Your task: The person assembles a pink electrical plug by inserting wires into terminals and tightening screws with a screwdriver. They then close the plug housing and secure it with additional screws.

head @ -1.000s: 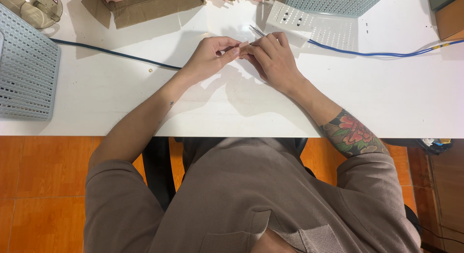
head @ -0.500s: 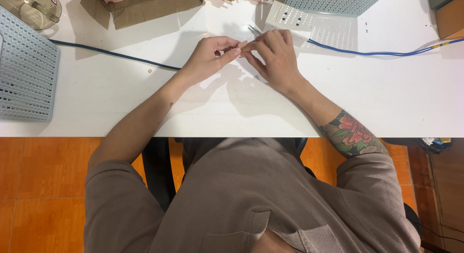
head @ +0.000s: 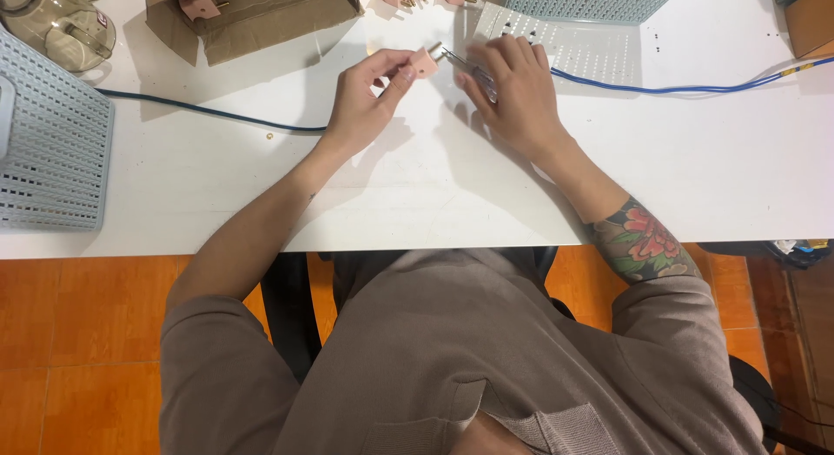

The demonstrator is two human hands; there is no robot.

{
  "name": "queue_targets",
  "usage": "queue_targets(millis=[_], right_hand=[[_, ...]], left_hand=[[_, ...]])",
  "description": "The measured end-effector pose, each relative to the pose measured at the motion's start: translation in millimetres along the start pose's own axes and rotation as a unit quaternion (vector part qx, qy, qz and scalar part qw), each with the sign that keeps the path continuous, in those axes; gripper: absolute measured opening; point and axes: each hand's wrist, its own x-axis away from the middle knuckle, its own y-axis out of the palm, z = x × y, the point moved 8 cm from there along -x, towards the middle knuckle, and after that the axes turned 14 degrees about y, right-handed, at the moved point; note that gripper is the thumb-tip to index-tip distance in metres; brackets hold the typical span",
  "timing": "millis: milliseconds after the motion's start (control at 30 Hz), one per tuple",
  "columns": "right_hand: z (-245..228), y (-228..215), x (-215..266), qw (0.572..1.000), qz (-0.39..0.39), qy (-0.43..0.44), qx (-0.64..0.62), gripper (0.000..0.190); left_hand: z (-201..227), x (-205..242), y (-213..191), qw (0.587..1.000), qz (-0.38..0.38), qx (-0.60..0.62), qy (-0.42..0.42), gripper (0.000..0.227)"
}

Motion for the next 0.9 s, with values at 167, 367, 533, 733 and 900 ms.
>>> queue_targets(millis=[167,367,533,733,900], right_hand=[[28.9,36.5,12.0,0.995,-0.031,0.011,0.089,0.023],[48.1,59.1,19.5,0.992,-0.048,0.033,0.110,0.013],[45.6,51.8,17.1,0.994,-0.064,0.045,0.073,0.013],[34.5,22.4,0.8,0.969,-0.142,0.180,-0.096,0.020],[28.0,4.0,-6.3,0.947,-0.092,0.165,-0.262,0.025]], left_hand=[[-0.1,-0.6,-12.7,0.999,0.047,-0.016,-0.012,0.031],[-4.6,-0.5,-15.1,0.998,0.064,-0.001,-0.024,0.035],[-14.6,-4.1,-12.6,0.997,0.072,0.009,-0.026,0.037],[-24.1,-29.7,-12.0,0.997,0.066,0.017,0.026,0.033],[-34.5,-30.3,-13.4,0.989,0.116,0.085,0.028,0.043]])
